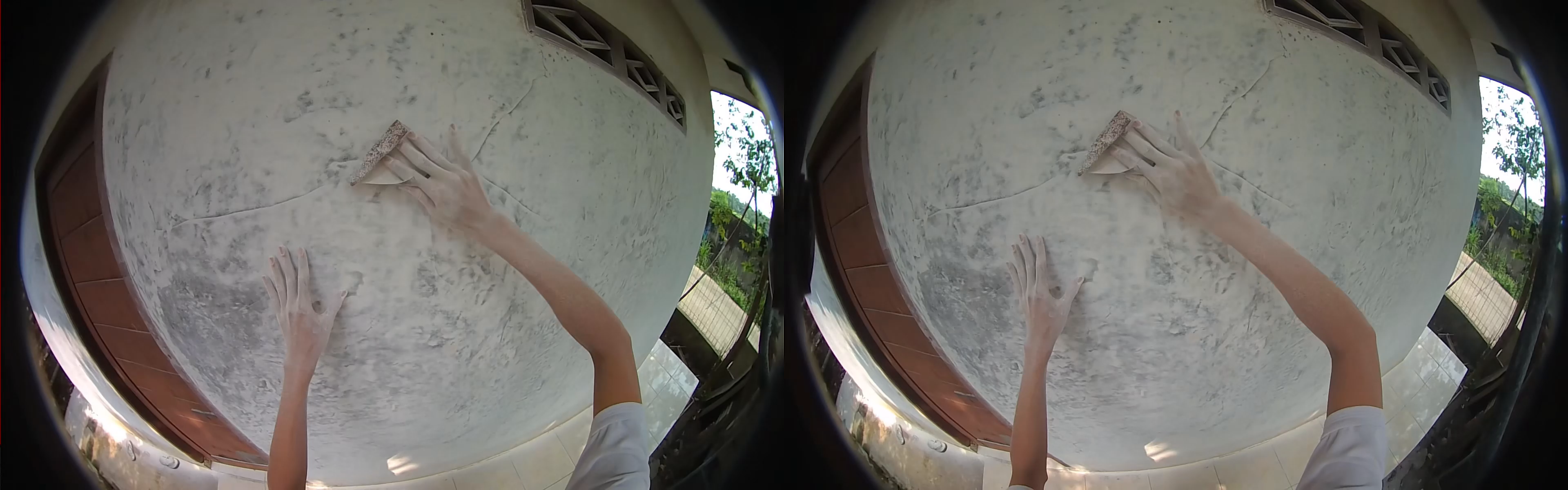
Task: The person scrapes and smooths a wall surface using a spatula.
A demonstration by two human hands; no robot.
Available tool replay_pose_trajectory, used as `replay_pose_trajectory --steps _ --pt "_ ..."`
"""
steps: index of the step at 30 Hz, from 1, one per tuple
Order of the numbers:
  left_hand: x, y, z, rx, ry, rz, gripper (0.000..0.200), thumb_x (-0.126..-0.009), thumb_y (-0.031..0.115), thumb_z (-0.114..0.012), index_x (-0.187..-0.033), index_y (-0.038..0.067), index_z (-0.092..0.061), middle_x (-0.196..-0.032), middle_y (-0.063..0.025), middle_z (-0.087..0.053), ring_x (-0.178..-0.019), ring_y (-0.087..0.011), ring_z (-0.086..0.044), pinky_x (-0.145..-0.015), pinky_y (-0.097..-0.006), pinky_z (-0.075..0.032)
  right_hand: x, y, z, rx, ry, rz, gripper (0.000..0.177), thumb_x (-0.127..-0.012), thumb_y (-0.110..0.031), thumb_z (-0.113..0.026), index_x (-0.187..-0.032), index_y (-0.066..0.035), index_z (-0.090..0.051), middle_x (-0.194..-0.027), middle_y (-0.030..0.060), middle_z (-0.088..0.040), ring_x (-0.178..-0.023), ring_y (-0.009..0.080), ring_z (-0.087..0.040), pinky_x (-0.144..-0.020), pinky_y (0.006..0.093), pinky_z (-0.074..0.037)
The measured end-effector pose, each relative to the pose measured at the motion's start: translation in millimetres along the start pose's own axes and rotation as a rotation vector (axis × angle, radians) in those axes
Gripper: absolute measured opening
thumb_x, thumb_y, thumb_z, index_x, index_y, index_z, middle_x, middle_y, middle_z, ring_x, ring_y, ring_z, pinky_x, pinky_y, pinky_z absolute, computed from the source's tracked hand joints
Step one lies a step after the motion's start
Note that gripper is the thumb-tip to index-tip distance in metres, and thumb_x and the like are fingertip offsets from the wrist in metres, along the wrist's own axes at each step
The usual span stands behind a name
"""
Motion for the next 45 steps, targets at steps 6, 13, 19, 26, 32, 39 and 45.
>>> replay_pose_trajectory --steps 6,13,19,26,32,39,45 --pt "12.2 -16.5 3.2 -0.022 -0.037 0.029 0.091 -0.077 0.036 -0.073 -0.149 0.008 -0.025 -0.156 -0.0192 -0.015 -0.144 -0.0375 -0.012 -0.115 -0.0529 -0.012 -20.3 70.9 19.6 -0.226 0.414 -0.807 0.04 -0.097 -0.028 -0.047 -0.134 -0.016 -0.053 -0.148 0.0066 -0.038 -0.136 0.0243 -0.036 -0.115 0.055 -0.014" --pt "19.7 -23.3 5.4 -0.002 -0.016 0.02 0.09 -0.078 0.037 -0.072 -0.149 0.01 -0.026 -0.155 -0.019 -0.017 -0.144 -0.0367 -0.014 -0.115 -0.053 -0.012 -0.1 -20.2 -8.4 0.077 0.027 -0.066 0.039 -0.096 -0.028 -0.049 -0.133 -0.013 -0.053 -0.146 0.0072 -0.041 -0.137 0.0239 -0.035 -0.112 0.0583 -0.017" --pt "27.3 -39.5 5.1 0.008 -0.014 0.067 0.091 -0.078 0.04 -0.072 -0.149 0.011 -0.025 -0.155 -0.0189 -0.016 -0.144 -0.0369 -0.013 -0.115 -0.0536 -0.01 -11.5 23.1 -2.9 -0.12 0.448 -0.717 0.041 -0.1 -0.028 -0.042 -0.134 -0.008 -0.053 -0.15 0.0055 -0.037 -0.141 0.0254 -0.028 -0.113 0.0541 -0.016" --pt "28.9 -39.3 5.9 0.043 -0.006 0.071 0.092 -0.077 0.043 -0.072 -0.149 0.009 -0.025 -0.155 -0.0196 -0.015 -0.143 -0.0378 -0.014 -0.115 -0.0546 -0.011 7.1 -90.1 -30.1 -0.119 -0.06 -0.13 0.044 -0.093 -0.023 -0.052 -0.136 -0.014 -0.05 -0.147 0.0072 -0.039 -0.14 0.025 -0.029 -0.115 0.055 -0.009" --pt "43.0 -81.2 13.3 0.001 -0.003 0.086 0.098 -0.074 0.04 -0.075 -0.149 0.007 -0.023 -0.155 -0.0208 -0.016 -0.143 -0.0382 -0.012 -0.115 -0.0529 -0.009 4.3 -68.1 -21.6 -0.11 0.376 -0.918 0.038 -0.096 -0.023 -0.05 -0.132 -0.01 -0.054 -0.146 0.0093 -0.041 -0.14 0.0274 -0.029 -0.114 0.0558 -0.012" --pt "61.3 -102.2 16.6 0.028 -0.056 0.095 0.1 -0.072 0.041 -0.077 -0.149 0.005 -0.023 -0.155 -0.0218 -0.014 -0.143 -0.0387 -0.012 -0.116 -0.0523 -0.009 55.6 -176.5 -57.7 -0.178 -0.164 -0.251 0.038 -0.093 -0.018 -0.054 -0.13 -0.008 -0.056 -0.146 0.0128 -0.041 -0.139 0.0336 -0.029 -0.114 0.0551 -0.013" --pt "86.5 -141.6 24.1 0.014 -0.056 0.156 0.1 -0.073 0.04 -0.077 -0.149 0.005 -0.022 -0.155 -0.0236 -0.012 -0.143 -0.0398 -0.009 -0.116 -0.0528 -0.008 59.5 -196.4 -66.0 -0.06 0.141 -0.761 0.04 -0.092 -0.016 -0.054 -0.132 -0.01 -0.054 -0.145 0.0151 -0.041 -0.138 0.0349 -0.031 -0.111 0.0604 -0.015"
Point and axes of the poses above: each hand's wrist, its own x-axis away from the middle knuckle, its own z-axis out of the back of the hand, y = z × x, the point moved 1 cm from there along -x, towards the middle knuckle
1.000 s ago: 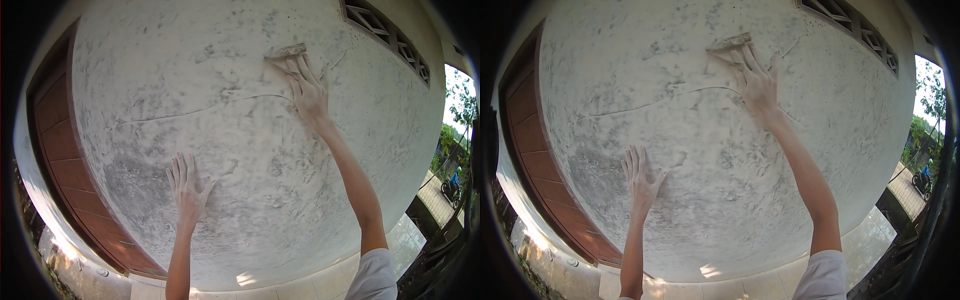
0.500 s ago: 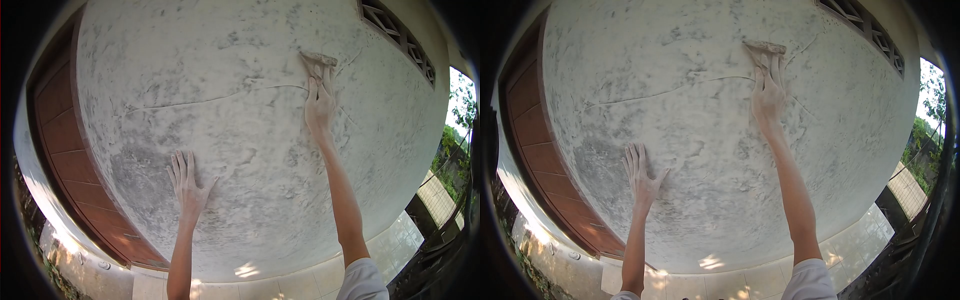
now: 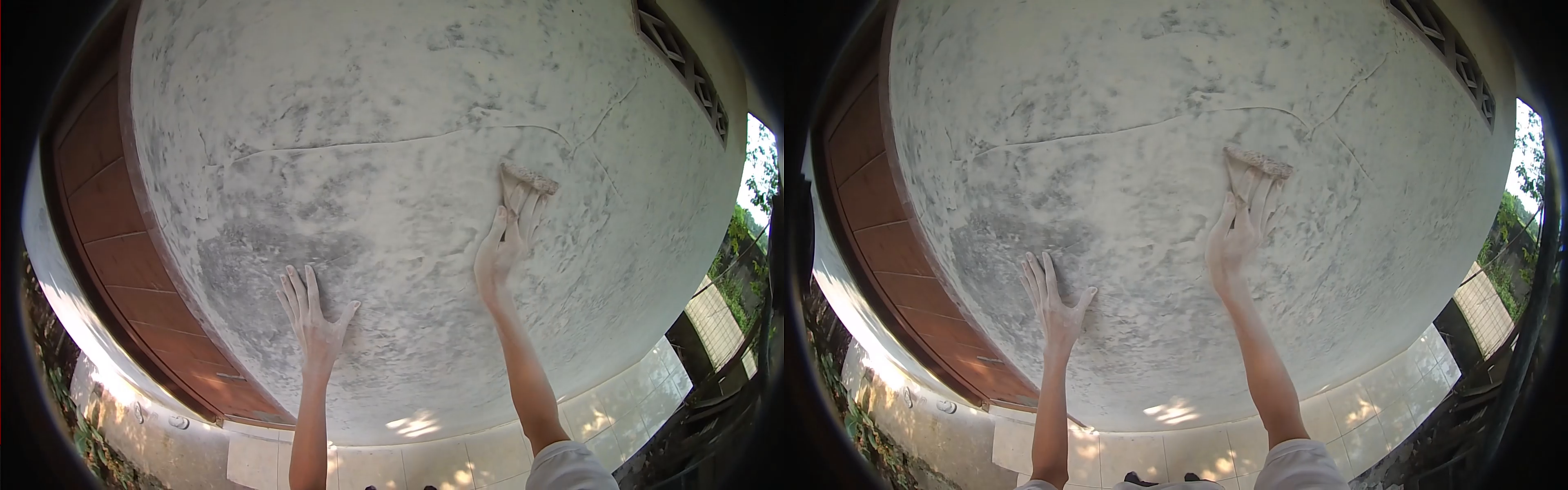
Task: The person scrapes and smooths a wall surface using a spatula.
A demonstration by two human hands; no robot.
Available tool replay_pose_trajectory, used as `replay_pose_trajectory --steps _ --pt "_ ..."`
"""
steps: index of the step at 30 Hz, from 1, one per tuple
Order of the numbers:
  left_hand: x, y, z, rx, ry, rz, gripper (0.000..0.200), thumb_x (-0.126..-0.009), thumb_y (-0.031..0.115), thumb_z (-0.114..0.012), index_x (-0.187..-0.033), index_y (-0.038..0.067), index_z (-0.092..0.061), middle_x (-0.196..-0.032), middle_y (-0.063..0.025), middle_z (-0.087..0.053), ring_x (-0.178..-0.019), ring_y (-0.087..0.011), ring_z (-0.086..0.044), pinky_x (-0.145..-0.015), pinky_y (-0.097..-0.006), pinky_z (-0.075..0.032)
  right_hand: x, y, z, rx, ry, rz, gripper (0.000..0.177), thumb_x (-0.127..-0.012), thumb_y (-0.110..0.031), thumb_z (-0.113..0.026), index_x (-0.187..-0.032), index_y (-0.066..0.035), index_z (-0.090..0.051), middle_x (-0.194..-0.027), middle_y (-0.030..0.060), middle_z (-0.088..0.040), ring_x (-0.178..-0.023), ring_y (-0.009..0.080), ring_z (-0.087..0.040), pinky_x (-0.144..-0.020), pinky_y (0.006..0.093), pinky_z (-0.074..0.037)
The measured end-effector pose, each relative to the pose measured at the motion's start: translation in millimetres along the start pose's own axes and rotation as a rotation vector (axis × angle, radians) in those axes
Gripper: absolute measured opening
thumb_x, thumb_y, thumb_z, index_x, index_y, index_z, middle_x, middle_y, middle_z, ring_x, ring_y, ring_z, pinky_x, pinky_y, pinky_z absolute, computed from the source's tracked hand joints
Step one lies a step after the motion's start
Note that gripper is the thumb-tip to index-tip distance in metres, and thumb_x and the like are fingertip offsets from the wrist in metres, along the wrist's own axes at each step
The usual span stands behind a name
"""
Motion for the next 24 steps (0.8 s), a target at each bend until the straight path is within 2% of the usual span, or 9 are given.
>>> replay_pose_trajectory --steps 1,3,7,9,12,16,18,21,24 --pt "1.4 -1.0 -2.4 -0.004 0.003 0.004 0.101 -0.073 0.039 -0.077 -0.149 0.005 -0.021 -0.155 -0.0238 -0.011 -0.144 -0.0398 -0.008 -0.116 -0.053 -0.008 17.5 -8.6 -4.1 -0.015 0.024 -0.075 0.04 -0.093 -0.017 -0.053 -0.133 -0.011 -0.054 -0.144 0.016 -0.042 -0.138 0.0356 -0.031 -0.111 0.0612 -0.014" --pt "4.2 -1.5 -2.9 -0.005 -0.008 0.006 0.101 -0.073 0.039 -0.077 -0.149 0.005 -0.021 -0.155 -0.0241 -0.011 -0.144 -0.0397 -0.008 -0.116 -0.0532 -0.008 93.1 -28.7 -16.2 -0.06 -0.222 0.151 0.042 -0.092 -0.011 -0.052 -0.134 -0.007 -0.052 -0.145 0.022 -0.038 -0.138 0.0399 -0.028 -0.112 0.059 -0.013" --pt "4.3 -4.7 -4.5 0.016 -0.019 0.018 0.1 -0.074 0.039 -0.077 -0.149 0.005 -0.02 -0.155 -0.0238 -0.01 -0.144 -0.0394 -0.007 -0.115 -0.0538 -0.007 92.6 -35.4 -26.5 0.039 -0.259 0.233 0.045 -0.089 -0.019 -0.058 -0.134 -0.012 -0.053 -0.141 0.0165 -0.045 -0.136 0.0375 -0.034 -0.109 0.0641 -0.016" --pt "5.4 -6.8 -6.5 0.016 -0.024 0.008 0.1 -0.074 0.038 -0.077 -0.149 0.005 -0.02 -0.155 -0.0238 -0.01 -0.144 -0.0394 -0.007 -0.115 -0.0539 -0.007 44.9 -60.0 -20.0 0.041 -0.153 0.055 0.046 -0.088 -0.019 -0.059 -0.133 -0.013 -0.053 -0.14 0.0168 -0.046 -0.136 0.0372 -0.033 -0.11 0.0639 -0.016" --pt "5.2 -5.6 -2.4 0.012 -0.038 0.016 0.1 -0.074 0.038 -0.077 -0.149 0.005 -0.02 -0.155 -0.0239 -0.01 -0.144 -0.0392 -0.007 -0.115 -0.0538 -0.007 53.1 -74.3 -25.3 0.014 -0.136 -0.057 0.046 -0.088 -0.019 -0.059 -0.133 -0.013 -0.053 -0.14 0.017 -0.046 -0.136 0.037 -0.033 -0.11 0.0643 -0.015" --pt "12.8 -17.6 -5.2 0.023 -0.056 0.038 0.099 -0.074 0.038 -0.077 -0.149 0.005 -0.021 -0.155 -0.0236 -0.011 -0.144 -0.0392 -0.007 -0.115 -0.0539 -0.007 165.6 -69.1 -27.7 0.009 -0.247 -0.079 0.045 -0.089 -0.017 -0.057 -0.133 -0.011 -0.053 -0.141 0.0174 -0.044 -0.137 0.0371 -0.032 -0.11 0.0638 -0.014" --pt "19.5 -26.1 -3.8 0.014 -0.067 0.049 0.099 -0.074 0.038 -0.077 -0.149 0.005 -0.022 -0.155 -0.0234 -0.011 -0.144 -0.0393 -0.008 -0.115 -0.0539 -0.007 192.9 -57.3 -21.0 0.059 -0.321 0.052 0.045 -0.089 -0.017 -0.056 -0.133 -0.008 -0.053 -0.142 0.0186 -0.043 -0.138 0.0379 -0.031 -0.11 0.0636 -0.013" --pt "21.7 -35.5 -1.9 0.01 -0.078 0.034 0.098 -0.074 0.038 -0.077 -0.149 0.006 -0.021 -0.155 -0.0229 -0.01 -0.144 -0.0393 -0.008 -0.115 -0.0542 -0.007 119.6 -51.6 -14.5 0.148 -0.223 -0.039 0.043 -0.091 -0.017 -0.054 -0.132 -0.005 -0.053 -0.143 0.0215 -0.04 -0.137 0.0399 -0.03 -0.111 0.0604 -0.015" --pt "26.5 -39.7 -3.8 0.021 -0.078 0.034 0.1 -0.073 0.038 -0.077 -0.15 0.007 -0.021 -0.155 -0.0225 -0.009 -0.144 -0.0391 -0.007 -0.116 -0.0543 -0.007 133.0 -60.3 -14.1 0.118 -0.232 -0.124 0.044 -0.093 -0.017 -0.051 -0.134 -0.003 -0.05 -0.145 0.0216 -0.037 -0.138 0.0402 -0.027 -0.111 0.0581 -0.015"
Point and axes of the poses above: each hand's wrist, its own x-axis away from the middle knuckle, its own z-axis out of the back of the hand, y = z × x, the point moved 1 cm from there along -x, towards the middle knuckle
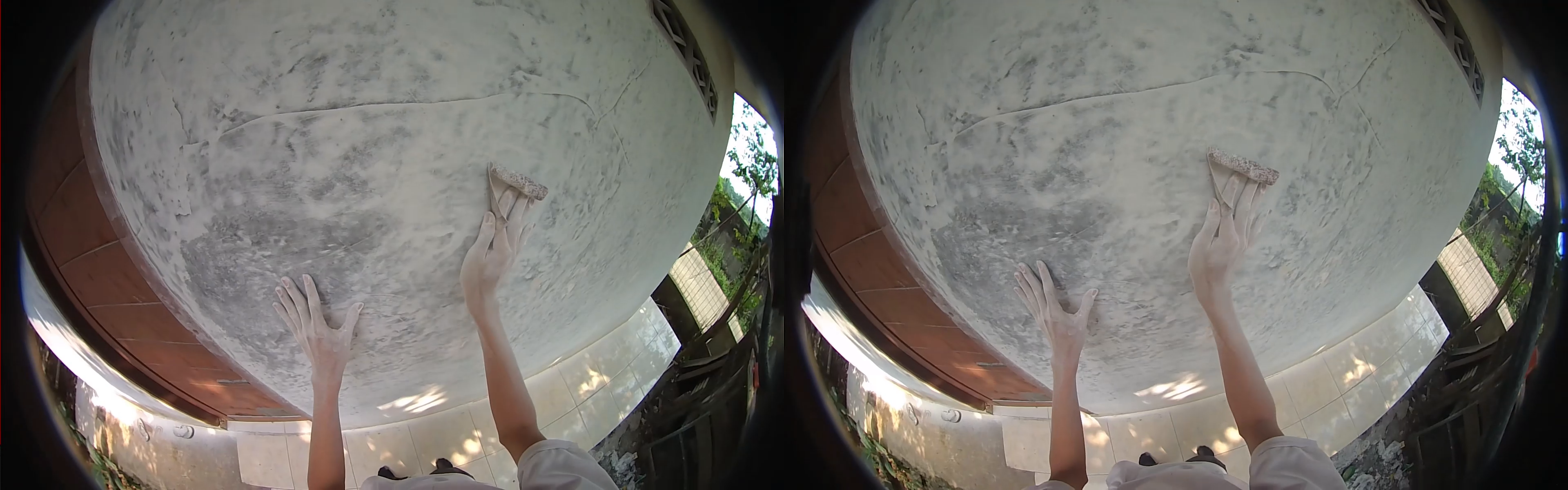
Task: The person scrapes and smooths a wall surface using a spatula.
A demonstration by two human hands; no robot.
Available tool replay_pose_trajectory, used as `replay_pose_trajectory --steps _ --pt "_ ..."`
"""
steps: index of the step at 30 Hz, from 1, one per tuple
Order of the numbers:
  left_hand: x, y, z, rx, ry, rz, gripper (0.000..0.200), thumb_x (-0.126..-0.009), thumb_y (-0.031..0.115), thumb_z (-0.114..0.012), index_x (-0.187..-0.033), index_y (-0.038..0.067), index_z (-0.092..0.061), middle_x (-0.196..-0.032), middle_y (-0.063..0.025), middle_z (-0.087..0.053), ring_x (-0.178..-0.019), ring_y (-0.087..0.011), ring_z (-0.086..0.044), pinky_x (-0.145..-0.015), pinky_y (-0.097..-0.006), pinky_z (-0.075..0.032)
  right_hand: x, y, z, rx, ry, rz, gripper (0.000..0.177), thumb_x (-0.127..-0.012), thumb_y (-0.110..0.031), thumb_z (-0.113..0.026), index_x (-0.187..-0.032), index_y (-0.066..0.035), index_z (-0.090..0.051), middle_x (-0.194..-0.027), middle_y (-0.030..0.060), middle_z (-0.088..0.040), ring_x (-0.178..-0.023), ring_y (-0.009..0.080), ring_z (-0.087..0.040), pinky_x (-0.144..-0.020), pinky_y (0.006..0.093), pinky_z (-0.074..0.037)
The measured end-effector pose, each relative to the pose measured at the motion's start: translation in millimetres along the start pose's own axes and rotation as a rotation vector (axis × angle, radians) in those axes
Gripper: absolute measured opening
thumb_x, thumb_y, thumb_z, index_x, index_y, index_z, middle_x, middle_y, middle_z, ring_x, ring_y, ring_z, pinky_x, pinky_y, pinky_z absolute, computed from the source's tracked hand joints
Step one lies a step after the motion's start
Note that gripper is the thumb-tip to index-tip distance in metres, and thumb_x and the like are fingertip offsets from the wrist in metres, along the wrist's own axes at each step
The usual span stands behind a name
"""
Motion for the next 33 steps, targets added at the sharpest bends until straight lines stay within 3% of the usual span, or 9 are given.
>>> replay_pose_trajectory --steps 5,8,12,15,19,22,24,27,33 --pt "13.2 -6.9 -12.6 0.027 0.044 0.057 0.103 -0.072 0.037 -0.078 -0.15 0.008 -0.019 -0.156 -0.0228 -0.007 -0.144 -0.0399 -0.004 -0.115 -0.0547 -0.007 28.9 -11.1 -13.2 -0.1 0.008 -0.186 0.046 -0.096 -0.016 -0.045 -0.139 0.002 -0.042 -0.15 0.0219 -0.028 -0.14 0.0409 -0.021 -0.113 0.0521 -0.015" --pt "23.1 -9.5 -15.5 0.056 0.03 0.088 0.102 -0.073 0.038 -0.078 -0.15 0.008 -0.018 -0.156 -0.0228 -0.006 -0.144 -0.0403 -0.004 -0.115 -0.0552 -0.007 121.2 1.2 -28.1 0.05 -0.09 -0.159 0.045 -0.097 -0.017 -0.042 -0.139 0.001 -0.042 -0.149 0.0241 -0.029 -0.14 0.0393 -0.023 -0.113 0.0527 -0.015" --pt "32.3 -21.1 -18.9 0.063 0.002 0.057 0.102 -0.074 0.038 -0.078 -0.15 0.008 -0.017 -0.156 -0.0226 -0.004 -0.144 -0.0403 -0.003 -0.115 -0.0553 -0.006 45.8 64.4 -9.3 -0.179 0.244 -0.701 0.047 -0.098 -0.018 -0.044 -0.138 0.006 -0.039 -0.15 0.0245 -0.027 -0.14 0.0381 -0.023 -0.114 0.0476 -0.016" --pt "34.0 -17.0 -20.2 0.054 0.006 0.046 0.102 -0.075 0.038 -0.077 -0.151 0.009 -0.016 -0.156 -0.0222 -0.002 -0.144 -0.0407 -0.002 -0.115 -0.0563 -0.006 26.9 64.5 -7.2 -0.478 0.359 -0.84 0.047 -0.098 -0.015 -0.043 -0.139 0.008 -0.035 -0.152 0.0256 -0.022 -0.142 0.0381 -0.018 -0.115 0.0431 -0.016" --pt "36.6 -6.3 -32.8 0.108 0.063 0.113 0.102 -0.076 0.037 -0.076 -0.151 0.009 -0.014 -0.156 -0.0217 -0.001 -0.144 -0.0411 0.0 -0.114 -0.0582 -0.004 118.3 -6.1 -33.0 -0.304 0.127 -0.511 0.05 -0.098 -0.013 -0.045 -0.14 0.01 -0.032 -0.151 0.0261 -0.021 -0.14 0.0392 -0.02 -0.115 0.0408 -0.017" --pt "39.5 -7.2 -35.9 0.122 0.064 0.111 0.101 -0.076 0.037 -0.076 -0.151 0.009 -0.014 -0.156 -0.0216 0.0 -0.144 -0.041 0.001 -0.114 -0.0584 -0.003 98.5 16.6 -16.9 -0.38 0.195 -0.517 0.048 -0.098 -0.015 -0.044 -0.137 0.011 -0.036 -0.148 0.0273 -0.028 -0.137 0.0394 -0.028 -0.113 0.0397 -0.022" --pt "42.3 -11.9 -35.2 0.117 0.056 0.088 0.101 -0.077 0.036 -0.076 -0.151 0.009 -0.014 -0.156 -0.0217 0.0 -0.144 -0.0408 0.002 -0.114 -0.0582 -0.003 69.5 66.9 1.3 -0.433 0.19 -0.794 0.045 -0.1 -0.018 -0.041 -0.133 0.013 -0.04 -0.143 0.0278 -0.037 -0.132 0.039 -0.036 -0.11 0.0388 -0.028" --pt "45.4 -7.9 -42.0 0.121 0.068 0.085 0.1 -0.077 0.036 -0.076 -0.151 0.009 -0.014 -0.156 -0.0217 0.0 -0.144 -0.0407 0.002 -0.114 -0.0579 -0.003 31.8 95.0 12.9 -0.376 0.368 -0.882 0.044 -0.1 -0.018 -0.038 -0.13 0.014 -0.043 -0.138 0.0277 -0.043 -0.128 0.039 -0.041 -0.107 0.0382 -0.031" --pt "62.4 14.9 -68.3 0.08 0.055 0.119 0.102 -0.078 0.039 -0.074 -0.151 0.008 -0.011 -0.156 -0.0226 0.002 -0.144 -0.0415 0.003 -0.114 -0.0568 -0.003 104.7 42.7 -10.6 -0.283 0.285 -0.659 0.047 -0.101 -0.021 -0.037 -0.133 0.014 -0.04 -0.142 0.0273 -0.039 -0.132 0.038 -0.036 -0.109 0.0382 -0.028"
Point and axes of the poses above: each hand's wrist, its own x-axis away from the middle knuckle, its own z-axis out of the back of the hand, y = z × x, the point moved 1 cm from there along -x, towards the middle knuckle
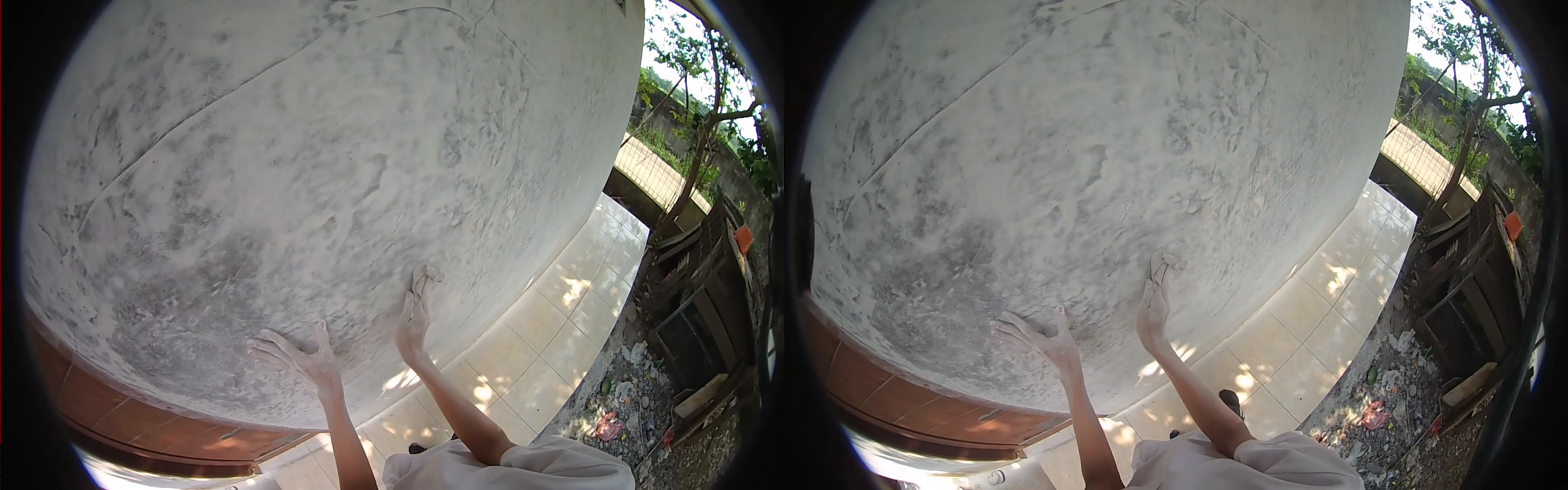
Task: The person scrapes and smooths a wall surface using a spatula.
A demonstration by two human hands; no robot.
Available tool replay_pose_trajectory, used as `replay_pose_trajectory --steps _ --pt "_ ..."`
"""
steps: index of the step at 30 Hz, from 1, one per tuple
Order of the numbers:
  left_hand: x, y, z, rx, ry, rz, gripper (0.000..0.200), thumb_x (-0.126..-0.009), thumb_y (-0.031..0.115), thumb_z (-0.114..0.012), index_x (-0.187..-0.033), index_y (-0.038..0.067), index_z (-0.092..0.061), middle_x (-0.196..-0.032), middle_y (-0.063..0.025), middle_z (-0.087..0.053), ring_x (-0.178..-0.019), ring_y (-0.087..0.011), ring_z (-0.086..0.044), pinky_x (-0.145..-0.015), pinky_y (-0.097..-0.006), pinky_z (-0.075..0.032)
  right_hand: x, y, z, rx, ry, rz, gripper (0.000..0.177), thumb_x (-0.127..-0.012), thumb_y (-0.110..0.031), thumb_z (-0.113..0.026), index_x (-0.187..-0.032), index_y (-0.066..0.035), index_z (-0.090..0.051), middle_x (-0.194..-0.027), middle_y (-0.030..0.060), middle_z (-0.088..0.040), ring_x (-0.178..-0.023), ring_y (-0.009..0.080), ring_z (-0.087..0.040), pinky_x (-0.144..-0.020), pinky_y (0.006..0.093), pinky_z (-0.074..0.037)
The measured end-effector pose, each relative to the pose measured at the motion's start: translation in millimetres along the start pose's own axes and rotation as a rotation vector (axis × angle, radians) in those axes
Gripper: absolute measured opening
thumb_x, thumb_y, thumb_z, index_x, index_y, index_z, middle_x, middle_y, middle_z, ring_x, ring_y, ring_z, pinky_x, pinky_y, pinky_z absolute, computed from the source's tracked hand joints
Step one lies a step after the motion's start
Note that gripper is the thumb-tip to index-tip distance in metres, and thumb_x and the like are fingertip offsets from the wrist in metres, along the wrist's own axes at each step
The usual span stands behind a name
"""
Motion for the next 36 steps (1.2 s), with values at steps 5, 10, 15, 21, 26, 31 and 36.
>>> replay_pose_trajectory --steps 5,10,15,21,26,31,36 --pt "5.7 19.3 -13.3 0.071 0.022 0.002 0.102 -0.078 0.04 -0.074 -0.151 0.008 -0.011 -0.156 -0.0247 0.003 -0.143 -0.0427 0.005 -0.113 -0.0584 -0.001 -115.1 80.2 36.7 -0.126 0.137 -0.384 0.051 -0.101 -0.024 -0.038 -0.134 0.014 -0.037 -0.144 0.0269 -0.036 -0.135 0.0371 -0.033 -0.111 0.0357 -0.026" --pt "11.4 69.6 -41.4 0.04 -0.038 -0.037 0.102 -0.078 0.041 -0.074 -0.151 0.007 -0.011 -0.155 -0.0254 0.003 -0.143 -0.043 0.006 -0.112 -0.0608 0.001 -75.5 53.9 26.1 -0.111 0.063 -0.197 0.049 -0.1 -0.019 -0.04 -0.136 0.014 -0.034 -0.148 0.0254 -0.03 -0.139 0.0342 -0.027 -0.112 0.0354 -0.023" --pt "16.5 112.0 -68.4 0.027 -0.052 -0.169 0.103 -0.077 0.045 -0.073 -0.151 0.007 -0.013 -0.155 -0.0254 0.002 -0.143 -0.043 0.006 -0.111 -0.0623 0.002 -108.6 70.3 48.2 -0.111 -0.036 -0.224 0.047 -0.1 -0.015 -0.041 -0.137 0.012 -0.035 -0.149 0.0244 -0.03 -0.139 0.0339 -0.028 -0.112 0.0351 -0.024" --pt "20.0 133.6 -82.2 -0.013 -0.003 -0.154 0.1 -0.078 0.044 -0.073 -0.151 0.007 -0.015 -0.156 -0.0244 0.002 -0.143 -0.0427 0.006 -0.111 -0.0617 0.002 -138.6 93.4 69.5 -0.12 -0.208 -0.26 0.045 -0.099 -0.009 -0.042 -0.138 0.011 -0.035 -0.149 0.0229 -0.03 -0.139 0.0336 -0.029 -0.111 0.0347 -0.026" --pt "24.0 140.2 -88.6 -0.006 0.009 -0.084 0.1 -0.077 0.043 -0.073 -0.151 0.009 -0.015 -0.156 -0.0238 0.001 -0.144 -0.0415 0.005 -0.112 -0.0607 0.001 -96.7 136.3 69.8 0.1 -0.284 0.116 0.047 -0.096 -0.005 -0.046 -0.14 0.008 -0.034 -0.149 0.0244 -0.028 -0.139 0.0361 -0.027 -0.112 0.0359 -0.025" --pt "23.8 146.6 -87.4 -0.009 0.018 -0.075 0.099 -0.078 0.042 -0.073 -0.151 0.01 -0.015 -0.156 -0.0233 0.002 -0.144 -0.0411 0.004 -0.112 -0.0597 0.0 -205.8 117.8 79.4 0.018 -0.236 0.044 0.047 -0.095 -0.003 -0.047 -0.139 0.008 -0.035 -0.147 0.0277 -0.03 -0.139 0.0408 -0.024 -0.112 0.0373 -0.024" --pt "28.9 150.0 -90.2 -0.059 0.005 -0.02 0.098 -0.08 0.041 -0.072 -0.152 0.01 -0.014 -0.156 -0.0227 0.003 -0.144 -0.0401 0.003 -0.113 -0.0582 -0.001 -117.9 156.4 80.7 0.12 -0.246 0.11 0.043 -0.095 -0.007 -0.047 -0.136 0.006 -0.043 -0.143 0.0283 -0.036 -0.134 0.0416 -0.033 -0.11 0.04 -0.028"
Point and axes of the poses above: each hand's wrist, its own x-axis away from the middle knuckle, its own z-axis out of the back of the hand, y = z × x, the point moved 1 cm from there along -x, towards the middle knuckle
